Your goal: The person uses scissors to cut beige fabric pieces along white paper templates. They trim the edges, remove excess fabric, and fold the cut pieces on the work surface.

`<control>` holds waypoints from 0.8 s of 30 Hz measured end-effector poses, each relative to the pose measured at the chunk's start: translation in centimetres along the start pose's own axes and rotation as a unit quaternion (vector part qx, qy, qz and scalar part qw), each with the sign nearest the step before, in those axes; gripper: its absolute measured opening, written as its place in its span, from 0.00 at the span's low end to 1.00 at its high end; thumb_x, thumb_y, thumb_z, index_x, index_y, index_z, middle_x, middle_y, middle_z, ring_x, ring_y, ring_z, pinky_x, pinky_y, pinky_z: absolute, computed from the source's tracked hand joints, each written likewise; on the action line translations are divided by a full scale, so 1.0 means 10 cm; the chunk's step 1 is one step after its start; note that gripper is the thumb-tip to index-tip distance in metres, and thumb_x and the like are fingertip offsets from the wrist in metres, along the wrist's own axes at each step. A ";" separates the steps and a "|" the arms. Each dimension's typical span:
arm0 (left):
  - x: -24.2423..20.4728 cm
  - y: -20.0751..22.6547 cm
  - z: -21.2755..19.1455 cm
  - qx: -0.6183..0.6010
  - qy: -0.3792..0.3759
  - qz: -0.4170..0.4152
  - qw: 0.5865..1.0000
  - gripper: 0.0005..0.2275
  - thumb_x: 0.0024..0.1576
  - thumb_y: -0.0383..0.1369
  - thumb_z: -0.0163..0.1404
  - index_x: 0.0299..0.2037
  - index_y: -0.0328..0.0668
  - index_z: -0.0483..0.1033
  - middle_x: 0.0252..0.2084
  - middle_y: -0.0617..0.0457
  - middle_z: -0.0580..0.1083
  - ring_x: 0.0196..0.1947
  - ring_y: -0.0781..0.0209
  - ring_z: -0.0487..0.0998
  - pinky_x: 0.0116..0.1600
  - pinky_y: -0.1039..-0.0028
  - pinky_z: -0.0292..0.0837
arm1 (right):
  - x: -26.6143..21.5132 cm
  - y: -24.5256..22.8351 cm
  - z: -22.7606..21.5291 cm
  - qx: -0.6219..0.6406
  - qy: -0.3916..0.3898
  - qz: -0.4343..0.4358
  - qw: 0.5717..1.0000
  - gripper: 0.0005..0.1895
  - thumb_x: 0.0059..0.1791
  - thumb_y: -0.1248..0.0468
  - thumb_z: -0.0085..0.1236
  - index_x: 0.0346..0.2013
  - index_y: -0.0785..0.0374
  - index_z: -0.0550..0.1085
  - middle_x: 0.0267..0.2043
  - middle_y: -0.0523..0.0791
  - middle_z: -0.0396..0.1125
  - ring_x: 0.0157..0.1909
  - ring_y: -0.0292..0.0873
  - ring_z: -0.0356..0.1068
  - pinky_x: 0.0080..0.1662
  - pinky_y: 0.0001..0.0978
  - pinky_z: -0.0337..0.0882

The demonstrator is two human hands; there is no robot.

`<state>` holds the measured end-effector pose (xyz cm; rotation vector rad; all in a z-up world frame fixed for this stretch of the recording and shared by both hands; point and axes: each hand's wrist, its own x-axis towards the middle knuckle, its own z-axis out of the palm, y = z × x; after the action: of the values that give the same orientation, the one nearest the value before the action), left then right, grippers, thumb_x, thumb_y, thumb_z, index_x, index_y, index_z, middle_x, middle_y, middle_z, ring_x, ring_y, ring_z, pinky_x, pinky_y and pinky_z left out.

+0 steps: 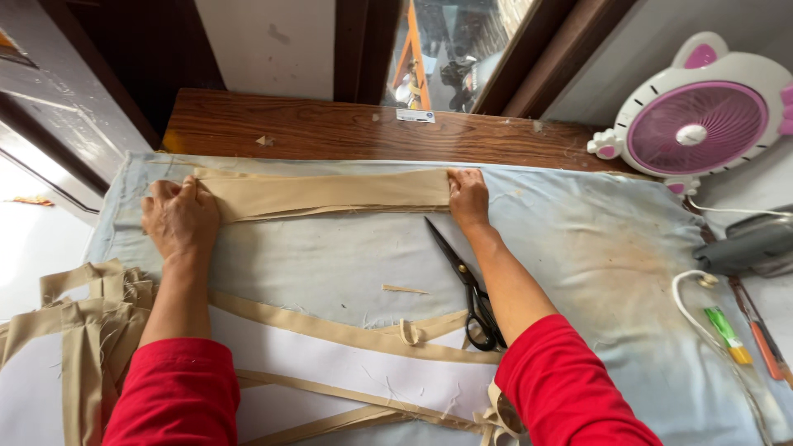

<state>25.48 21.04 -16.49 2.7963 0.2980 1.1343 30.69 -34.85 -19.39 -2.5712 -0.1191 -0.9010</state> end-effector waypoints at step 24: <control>-1.27 2.21 -1.72 -0.328 -0.385 0.244 0.827 0.13 0.55 0.35 0.57 0.49 0.51 0.82 0.52 0.54 0.79 0.56 0.51 0.79 0.64 0.60 0.72 | -1.79 -1.55 -2.73 -0.063 -0.322 0.118 0.937 0.17 0.47 0.52 0.63 0.47 0.51 0.71 0.43 0.43 0.66 0.50 0.50 0.72 0.55 0.44 0.72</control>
<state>7.70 -2.80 -8.96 2.4268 -0.7641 0.0007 -2.51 -30.91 -5.67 -2.8204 0.0658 0.0455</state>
